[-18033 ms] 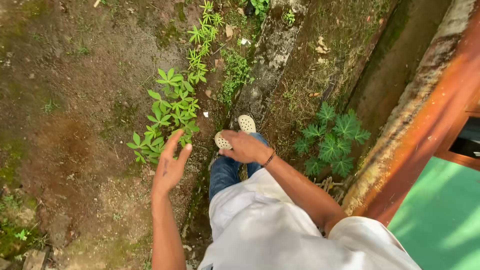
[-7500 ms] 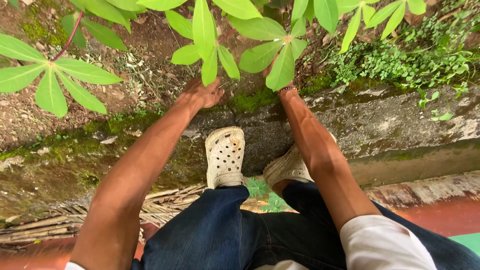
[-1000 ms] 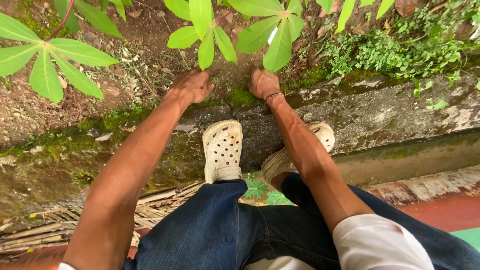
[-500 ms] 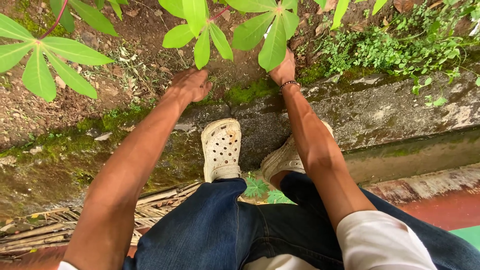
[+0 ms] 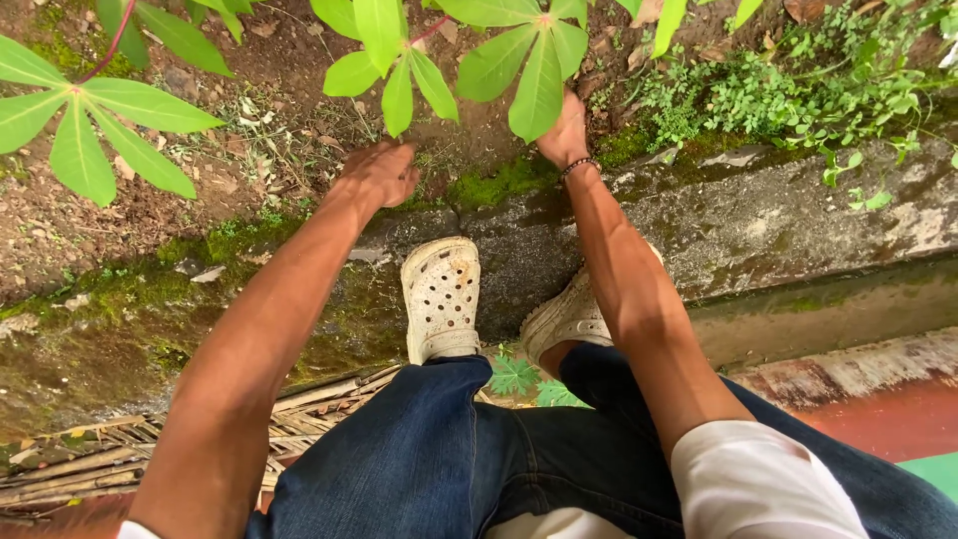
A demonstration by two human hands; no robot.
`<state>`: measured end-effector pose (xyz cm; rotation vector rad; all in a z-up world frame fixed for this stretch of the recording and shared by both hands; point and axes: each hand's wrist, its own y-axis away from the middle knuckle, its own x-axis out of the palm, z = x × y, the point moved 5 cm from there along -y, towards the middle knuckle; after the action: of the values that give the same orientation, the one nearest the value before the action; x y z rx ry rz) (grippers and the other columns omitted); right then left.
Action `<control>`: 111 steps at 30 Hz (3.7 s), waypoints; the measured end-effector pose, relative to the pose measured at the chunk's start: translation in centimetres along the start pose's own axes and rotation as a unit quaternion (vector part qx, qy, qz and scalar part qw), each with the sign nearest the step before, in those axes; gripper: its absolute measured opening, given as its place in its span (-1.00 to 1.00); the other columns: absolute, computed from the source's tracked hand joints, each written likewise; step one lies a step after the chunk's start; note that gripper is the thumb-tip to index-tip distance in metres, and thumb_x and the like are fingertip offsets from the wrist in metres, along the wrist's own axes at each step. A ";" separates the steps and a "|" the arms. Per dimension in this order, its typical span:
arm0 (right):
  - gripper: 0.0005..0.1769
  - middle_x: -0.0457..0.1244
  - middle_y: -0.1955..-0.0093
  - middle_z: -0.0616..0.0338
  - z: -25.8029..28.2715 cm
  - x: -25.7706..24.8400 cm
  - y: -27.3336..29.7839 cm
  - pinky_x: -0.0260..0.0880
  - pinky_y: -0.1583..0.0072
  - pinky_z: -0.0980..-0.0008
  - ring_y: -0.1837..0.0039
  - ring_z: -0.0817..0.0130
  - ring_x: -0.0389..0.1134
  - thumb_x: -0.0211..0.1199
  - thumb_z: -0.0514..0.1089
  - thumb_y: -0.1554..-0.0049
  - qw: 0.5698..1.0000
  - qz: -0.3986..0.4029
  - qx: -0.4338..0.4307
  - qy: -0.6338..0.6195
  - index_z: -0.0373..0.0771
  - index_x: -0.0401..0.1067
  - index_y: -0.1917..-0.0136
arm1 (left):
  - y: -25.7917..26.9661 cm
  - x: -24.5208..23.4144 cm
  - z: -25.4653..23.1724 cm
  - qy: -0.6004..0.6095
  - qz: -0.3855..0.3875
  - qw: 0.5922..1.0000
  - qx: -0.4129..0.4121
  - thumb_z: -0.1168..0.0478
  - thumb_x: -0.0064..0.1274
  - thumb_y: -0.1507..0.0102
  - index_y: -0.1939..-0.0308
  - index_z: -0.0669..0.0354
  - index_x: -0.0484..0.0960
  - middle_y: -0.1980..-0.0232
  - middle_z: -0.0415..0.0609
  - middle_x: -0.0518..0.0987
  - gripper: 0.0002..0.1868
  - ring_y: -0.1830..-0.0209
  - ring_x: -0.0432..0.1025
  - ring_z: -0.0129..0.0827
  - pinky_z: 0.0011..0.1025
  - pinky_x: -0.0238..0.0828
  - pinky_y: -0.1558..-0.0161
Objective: Pulling out weeds from the garden bed.
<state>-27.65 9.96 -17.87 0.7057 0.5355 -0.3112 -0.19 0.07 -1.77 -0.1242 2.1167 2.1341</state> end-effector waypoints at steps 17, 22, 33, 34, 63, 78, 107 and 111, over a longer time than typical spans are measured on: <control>-0.69 0.39 -0.09 -0.04 2.3 2.0 0.5 0.44 -0.18 0.05 -0.13 -0.05 0.38 0.24 -0.23 -0.08 0.918 -0.075 -0.356 0.160 -0.23 0.52 -0.12 | -2.3 1.7 -0.4 -0.272 0.012 0.958 0.089 0.14 0.02 -0.40 0.04 0.20 0.52 0.18 -0.04 0.47 -0.81 0.21 0.45 -0.34 -0.41 0.47 0.13; -0.49 0.26 -0.26 -0.17 10.6 -6.8 2.1 0.43 -0.25 0.06 -0.23 -0.01 0.34 0.15 -0.26 -0.14 0.950 0.240 -0.124 0.160 -0.29 0.29 -0.37 | -3.1 4.1 -1.8 -0.783 0.018 0.543 0.302 0.17 -0.04 -0.41 -0.01 0.14 0.52 0.17 0.03 0.52 -0.83 0.20 0.42 -0.21 -0.25 0.51 0.10; -0.80 0.41 0.02 -0.09 15.4 -34.7 15.7 0.53 -0.07 0.06 -0.01 0.09 0.46 0.15 -0.24 -0.28 0.844 0.152 -0.204 0.473 -0.19 0.57 -0.10 | -5.7 10.3 -3.8 -0.807 0.108 0.420 0.402 0.06 -0.01 -0.41 -0.05 0.22 0.47 0.17 0.07 0.47 -0.69 0.19 0.36 -0.13 -0.09 0.34 0.09; -0.75 0.41 0.00 -0.10 14.4 -35.8 16.4 0.54 -0.09 0.08 -0.03 0.09 0.46 0.13 -0.27 -0.26 0.857 0.150 -0.177 0.460 -0.19 0.56 -0.14 | -6.6 10.7 -4.3 -0.777 0.146 0.422 0.444 0.14 -0.03 -0.36 -0.12 0.23 0.43 0.16 0.07 0.47 -0.68 0.22 0.37 -0.14 -0.08 0.38 0.16; -0.44 0.11 -0.40 -0.31 -14.4 -11.5 -6.3 0.53 -0.04 0.06 -0.05 -0.12 0.42 0.06 -0.20 -0.27 0.943 -0.011 -0.082 0.323 -0.21 0.07 -0.50 | -7.1 21.4 8.1 -0.718 0.174 0.566 0.366 0.16 -0.04 -0.42 -0.23 0.24 0.47 0.26 0.09 0.48 -0.66 0.37 0.37 -0.23 -0.26 0.34 0.35; -0.57 0.38 0.22 -0.16 -9.9 -12.9 -7.6 0.43 0.13 -0.04 0.22 -0.06 0.39 -0.07 0.09 -0.33 0.961 0.053 -0.036 0.269 -0.26 0.33 -0.25 | -14.9 20.9 7.3 -0.577 0.127 0.661 0.462 0.28 0.00 -0.35 -0.14 0.28 0.53 0.14 0.05 0.47 -0.71 0.37 0.37 -0.43 -0.54 0.45 0.45; -0.54 0.30 0.30 0.05 -17.8 -8.6 -6.1 0.42 0.19 0.14 0.31 0.24 0.28 -0.05 0.17 -0.46 0.966 0.101 -0.038 0.235 -0.26 0.39 -0.21 | -11.8 16.9 5.7 -0.466 0.000 0.862 0.198 0.06 -0.22 -0.39 0.22 0.06 0.60 0.39 -0.07 0.58 -0.70 0.55 0.41 -0.49 -0.47 0.34 0.55; -0.37 0.31 0.11 -0.06 -9.5 -15.1 -3.5 0.49 0.04 0.14 0.13 0.13 0.35 0.24 0.16 -0.22 0.973 0.162 0.006 0.163 -0.32 0.29 -0.35 | -15.5 16.6 5.6 -0.564 -0.010 0.768 0.303 0.08 -0.07 -0.33 0.23 0.09 0.63 0.39 -0.09 0.58 -0.77 0.54 0.43 -0.49 -0.46 0.40 0.55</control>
<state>-45.04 15.34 -17.28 0.8482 0.7170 0.1105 -14.03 6.37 -19.51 0.9336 1.7569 0.8665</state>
